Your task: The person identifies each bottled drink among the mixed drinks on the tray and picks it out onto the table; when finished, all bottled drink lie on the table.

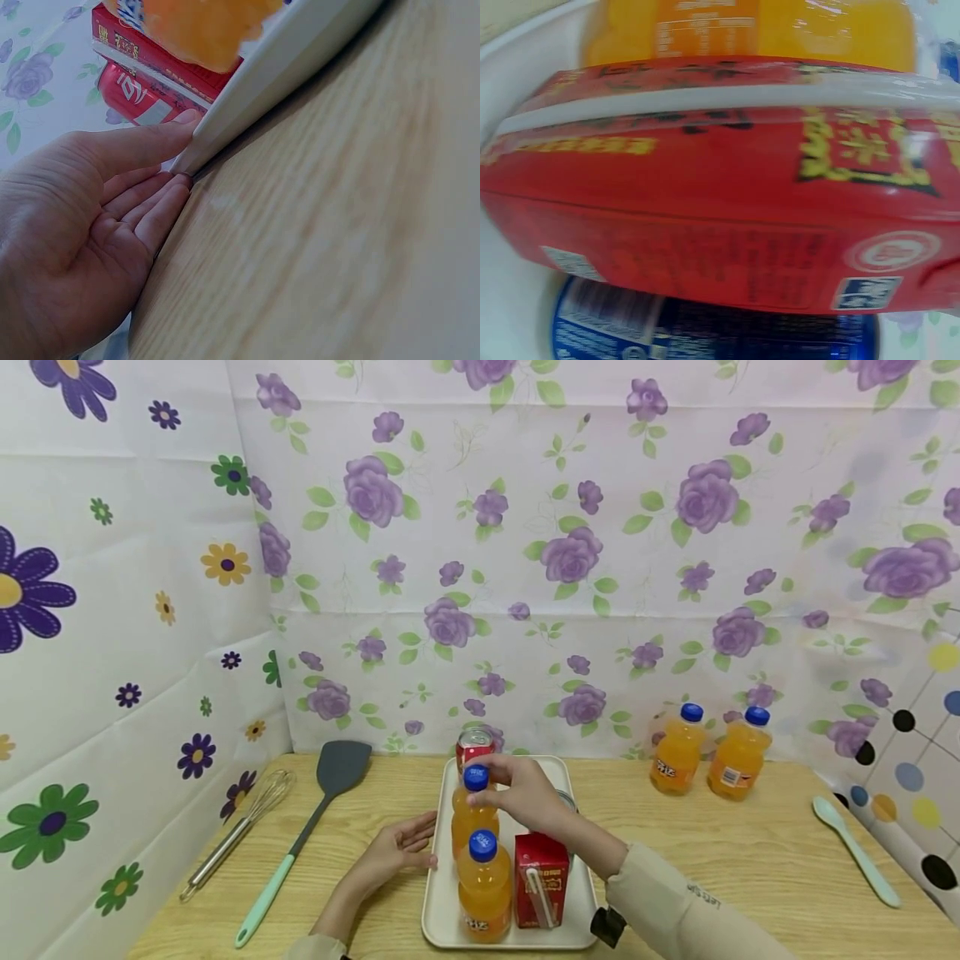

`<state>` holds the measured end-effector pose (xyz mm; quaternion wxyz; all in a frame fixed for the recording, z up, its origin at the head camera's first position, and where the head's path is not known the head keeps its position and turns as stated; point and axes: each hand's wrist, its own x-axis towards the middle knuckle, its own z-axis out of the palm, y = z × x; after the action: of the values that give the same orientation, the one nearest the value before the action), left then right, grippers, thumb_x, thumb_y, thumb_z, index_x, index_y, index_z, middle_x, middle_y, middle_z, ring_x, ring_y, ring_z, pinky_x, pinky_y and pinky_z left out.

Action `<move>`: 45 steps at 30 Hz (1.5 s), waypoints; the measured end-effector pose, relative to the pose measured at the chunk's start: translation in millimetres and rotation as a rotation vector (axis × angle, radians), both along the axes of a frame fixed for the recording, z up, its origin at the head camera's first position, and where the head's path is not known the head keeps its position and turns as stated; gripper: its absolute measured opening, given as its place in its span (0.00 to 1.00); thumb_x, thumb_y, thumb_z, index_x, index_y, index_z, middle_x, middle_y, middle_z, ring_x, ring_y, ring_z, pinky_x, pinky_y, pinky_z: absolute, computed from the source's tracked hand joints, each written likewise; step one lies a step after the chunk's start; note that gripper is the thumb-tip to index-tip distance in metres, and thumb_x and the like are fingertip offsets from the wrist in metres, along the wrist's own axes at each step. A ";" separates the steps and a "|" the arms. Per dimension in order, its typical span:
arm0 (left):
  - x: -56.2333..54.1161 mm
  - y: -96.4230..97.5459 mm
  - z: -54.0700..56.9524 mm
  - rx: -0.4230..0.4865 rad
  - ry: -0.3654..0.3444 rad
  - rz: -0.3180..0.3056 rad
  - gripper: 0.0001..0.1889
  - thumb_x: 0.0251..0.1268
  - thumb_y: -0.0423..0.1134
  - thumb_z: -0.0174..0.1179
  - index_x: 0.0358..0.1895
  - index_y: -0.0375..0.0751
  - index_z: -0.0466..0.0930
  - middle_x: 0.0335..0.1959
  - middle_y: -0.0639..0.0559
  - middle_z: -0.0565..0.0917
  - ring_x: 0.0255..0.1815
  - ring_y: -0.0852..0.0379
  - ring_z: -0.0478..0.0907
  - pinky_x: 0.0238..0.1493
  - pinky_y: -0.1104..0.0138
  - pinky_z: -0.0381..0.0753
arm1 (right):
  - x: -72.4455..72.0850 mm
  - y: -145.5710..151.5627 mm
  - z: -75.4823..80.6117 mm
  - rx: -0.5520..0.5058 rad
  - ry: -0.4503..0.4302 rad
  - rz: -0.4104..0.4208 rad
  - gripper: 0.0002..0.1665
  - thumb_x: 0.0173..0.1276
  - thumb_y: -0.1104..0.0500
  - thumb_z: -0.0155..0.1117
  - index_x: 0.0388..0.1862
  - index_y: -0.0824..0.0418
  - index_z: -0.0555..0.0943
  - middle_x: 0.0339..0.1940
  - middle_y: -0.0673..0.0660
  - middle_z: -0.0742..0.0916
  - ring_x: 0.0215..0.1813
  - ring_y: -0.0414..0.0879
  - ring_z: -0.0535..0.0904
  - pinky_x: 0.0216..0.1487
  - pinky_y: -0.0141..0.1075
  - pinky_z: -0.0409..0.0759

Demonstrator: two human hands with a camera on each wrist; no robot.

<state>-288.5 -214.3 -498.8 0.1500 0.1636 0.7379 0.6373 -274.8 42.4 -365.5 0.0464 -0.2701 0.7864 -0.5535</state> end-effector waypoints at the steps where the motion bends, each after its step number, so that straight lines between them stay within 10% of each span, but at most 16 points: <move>1: -0.1 0.1 0.3 -0.001 0.004 -0.004 0.42 0.58 0.33 0.68 0.74 0.29 0.56 0.75 0.32 0.59 0.75 0.36 0.59 0.70 0.70 0.73 | 0.2 0.7 2.6 -0.011 -0.006 -0.005 0.23 0.64 0.59 0.69 0.56 0.67 0.80 0.51 0.64 0.88 0.60 0.59 0.82 0.55 0.41 0.87; 18: 0.7 0.1 2.0 0.009 0.020 -0.008 0.41 0.58 0.31 0.67 0.73 0.27 0.57 0.75 0.31 0.59 0.75 0.35 0.59 0.72 0.66 0.71 | 0.3 30.7 59.7 -0.304 -0.065 -0.201 0.26 0.64 0.63 0.68 0.62 0.65 0.77 0.57 0.62 0.85 0.53 0.41 0.86 0.59 0.34 0.84; 26: -0.3 0.5 1.8 0.012 0.024 -0.002 0.40 0.58 0.30 0.67 0.73 0.27 0.57 0.74 0.30 0.60 0.75 0.34 0.58 0.71 0.66 0.72 | 0.3 64.9 79.9 -0.435 -0.011 -0.306 0.27 0.64 0.62 0.68 0.63 0.66 0.76 0.42 0.37 0.89 0.50 0.34 0.85 0.56 0.24 0.83; 42: 1.3 3.1 -2.3 0.016 0.022 0.003 0.40 0.58 0.30 0.67 0.72 0.25 0.57 0.74 0.30 0.59 0.75 0.34 0.59 0.71 0.67 0.72 | 4.2 167.4 47.5 -0.291 -0.021 -0.527 0.33 0.61 0.51 0.72 0.63 0.58 0.76 0.37 0.30 0.88 0.43 0.24 0.83 0.45 0.15 0.81; 45: 0.7 1.5 -1.1 0.011 0.025 0.007 0.40 0.57 0.30 0.67 0.72 0.25 0.57 0.74 0.30 0.60 0.75 0.34 0.59 0.71 0.67 0.72 | 4.3 189.9 36.1 -0.247 -0.012 -0.582 0.30 0.61 0.52 0.72 0.62 0.55 0.77 0.35 0.28 0.87 0.29 0.22 0.80 0.30 0.15 0.80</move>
<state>-287.9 -212.8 -499.9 0.1378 0.1698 0.7367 0.6398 -270.5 232.4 -329.4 -0.1424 -0.0343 0.7574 -0.6363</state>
